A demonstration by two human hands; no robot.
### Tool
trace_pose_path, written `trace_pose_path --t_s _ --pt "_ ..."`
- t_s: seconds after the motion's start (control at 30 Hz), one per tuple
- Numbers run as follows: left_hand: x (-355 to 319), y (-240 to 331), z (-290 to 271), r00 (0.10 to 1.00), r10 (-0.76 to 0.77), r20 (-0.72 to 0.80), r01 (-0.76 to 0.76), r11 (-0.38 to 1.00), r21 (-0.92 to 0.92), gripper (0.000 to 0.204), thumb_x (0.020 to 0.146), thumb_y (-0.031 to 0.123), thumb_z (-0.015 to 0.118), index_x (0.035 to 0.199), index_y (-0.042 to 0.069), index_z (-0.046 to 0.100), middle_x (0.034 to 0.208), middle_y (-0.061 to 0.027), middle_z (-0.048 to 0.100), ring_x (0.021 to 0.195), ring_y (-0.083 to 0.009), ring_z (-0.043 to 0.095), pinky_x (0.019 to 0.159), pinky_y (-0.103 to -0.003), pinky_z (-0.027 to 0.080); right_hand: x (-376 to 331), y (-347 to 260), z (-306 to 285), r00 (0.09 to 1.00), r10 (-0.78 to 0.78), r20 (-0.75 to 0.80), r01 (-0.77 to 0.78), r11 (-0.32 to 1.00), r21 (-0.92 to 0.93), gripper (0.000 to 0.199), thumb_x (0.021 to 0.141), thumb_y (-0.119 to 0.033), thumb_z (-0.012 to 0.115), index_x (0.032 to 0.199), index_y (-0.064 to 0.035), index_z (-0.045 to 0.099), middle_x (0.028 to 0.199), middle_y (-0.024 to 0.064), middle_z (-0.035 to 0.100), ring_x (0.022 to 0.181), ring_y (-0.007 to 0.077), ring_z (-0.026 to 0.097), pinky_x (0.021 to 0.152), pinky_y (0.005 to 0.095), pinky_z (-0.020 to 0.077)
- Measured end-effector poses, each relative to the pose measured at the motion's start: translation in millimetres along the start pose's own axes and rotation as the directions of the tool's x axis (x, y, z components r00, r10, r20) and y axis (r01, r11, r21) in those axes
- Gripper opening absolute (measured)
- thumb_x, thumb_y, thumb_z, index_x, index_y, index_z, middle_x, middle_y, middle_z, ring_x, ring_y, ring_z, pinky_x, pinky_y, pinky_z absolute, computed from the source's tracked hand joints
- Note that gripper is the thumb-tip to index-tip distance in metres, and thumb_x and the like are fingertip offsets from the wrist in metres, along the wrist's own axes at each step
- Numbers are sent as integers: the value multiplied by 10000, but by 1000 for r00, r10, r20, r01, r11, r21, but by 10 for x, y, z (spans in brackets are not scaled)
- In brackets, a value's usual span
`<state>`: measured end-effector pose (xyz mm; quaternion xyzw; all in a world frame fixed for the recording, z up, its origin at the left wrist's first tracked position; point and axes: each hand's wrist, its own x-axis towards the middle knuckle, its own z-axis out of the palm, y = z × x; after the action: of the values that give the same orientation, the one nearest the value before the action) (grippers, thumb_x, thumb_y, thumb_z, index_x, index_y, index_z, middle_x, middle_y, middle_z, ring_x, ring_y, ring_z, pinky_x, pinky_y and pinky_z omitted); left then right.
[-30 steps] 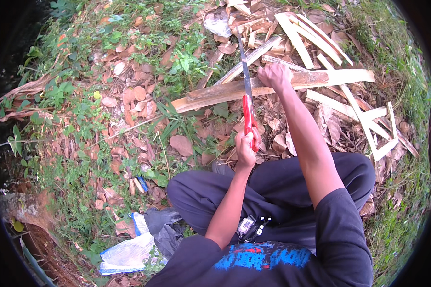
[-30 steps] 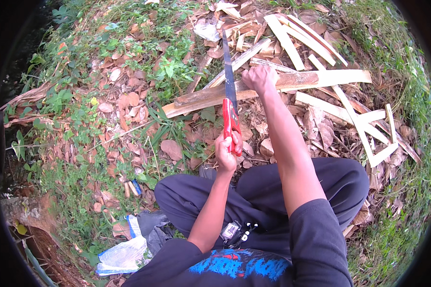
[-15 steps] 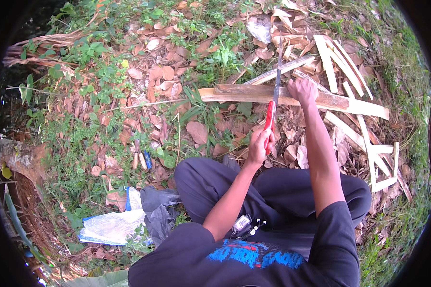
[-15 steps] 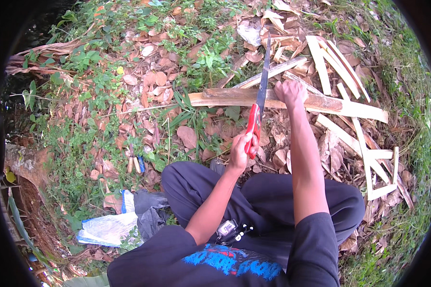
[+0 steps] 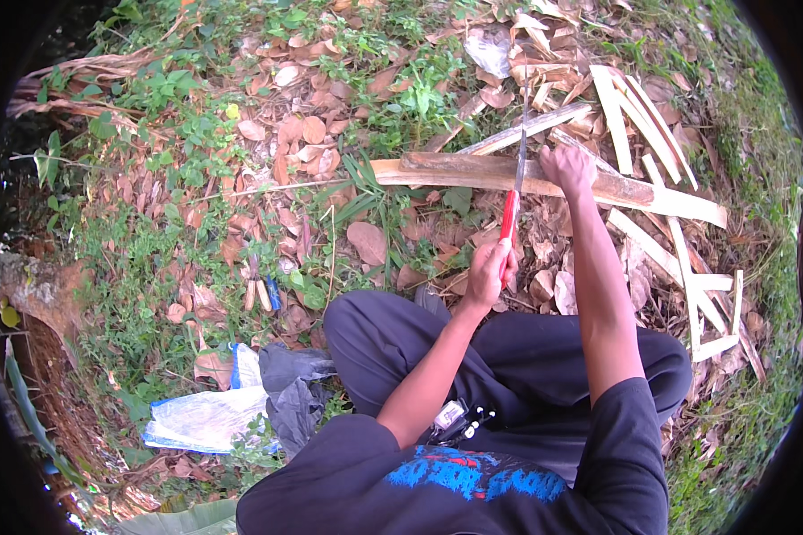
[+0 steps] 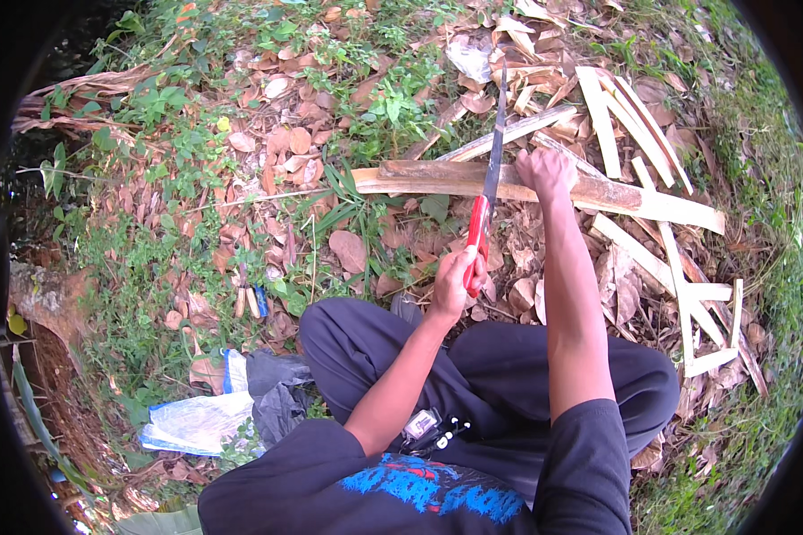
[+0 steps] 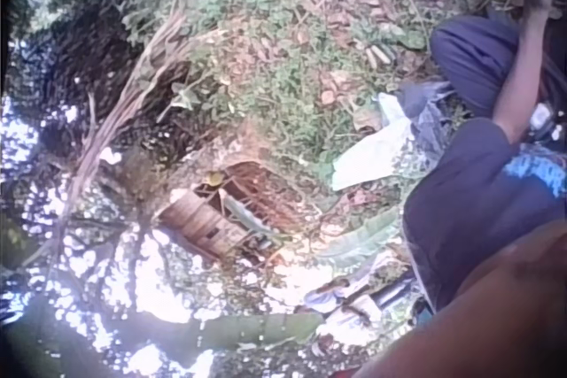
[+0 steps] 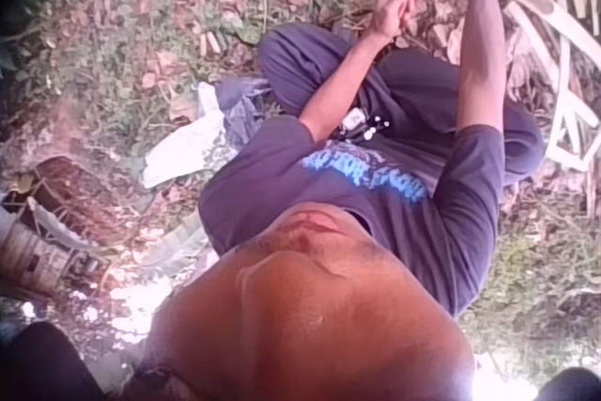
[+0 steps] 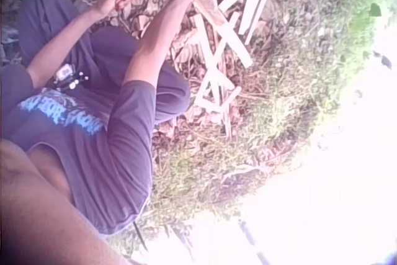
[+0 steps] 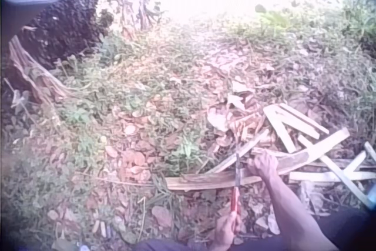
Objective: The person sits on the ground and uses a red hand saw to cut a piece of light-colored wood into smaller strips. They hold the wood with one hand and saw with the other, creating a pile of cut pieces.
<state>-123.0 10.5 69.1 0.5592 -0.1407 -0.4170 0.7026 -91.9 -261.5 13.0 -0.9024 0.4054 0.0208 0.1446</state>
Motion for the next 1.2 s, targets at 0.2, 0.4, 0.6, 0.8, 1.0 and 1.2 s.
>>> trace_pose_path --t_s 0.2,0.4,0.6,0.8,1.0,1.2 --pt "-24 -37 -39 1000 -9 2 9 1000 -2 401 1012 385 469 773 67 521 613 -2 463 554 -93 435 559 -253 365 -39 -66 -55 999 -16 37 17 1000 -2 531 942 -420 356 886 -20 701 915 241 708 846 362 705 773 463 553" --pt "-4 -33 -37 1000 -16 12 16 1000 -4 415 1017 398 468 770 68 512 608 6 447 547 -85 426 555 -248 357 -16 -1 20 996 -81 -34 79 996 -45 542 961 -455 355 942 -41 706 946 220 715 863 373 703 790 470 554" --pt "8 -64 -52 999 30 27 -30 999 -11 419 1018 407 471 769 72 505 601 11 448 531 -80 418 532 -248 358 -13 16 114 987 -115 -115 108 992 -63 479 968 -430 381 933 -58 681 919 198 716 857 374 704 740 475 565" --pt "28 -73 -25 999 40 30 -40 999 0 406 1019 389 471 764 74 506 608 6 458 524 -77 415 520 -245 356 75 52 147 995 -101 -14 98 984 -148 351 968 -355 389 960 -110 639 937 188 715 837 375 704 705 488 559" --pt "37 -97 -29 999 37 31 -36 999 -9 409 1014 387 477 754 74 506 617 4 472 523 -76 415 506 -249 349 86 87 176 988 -145 -47 137 979 -151 349 968 -346 384 944 -104 634 956 184 715 823 374 705 696 494 556" --pt "-16 2 -24 1000 -15 15 14 1000 25 400 988 366 495 743 53 550 623 -8 501 533 -88 462 525 -242 392 6 -28 114 999 -54 -1 53 992 -115 445 975 -387 365 943 -59 665 954 208 712 855 384 700 742 486 552"
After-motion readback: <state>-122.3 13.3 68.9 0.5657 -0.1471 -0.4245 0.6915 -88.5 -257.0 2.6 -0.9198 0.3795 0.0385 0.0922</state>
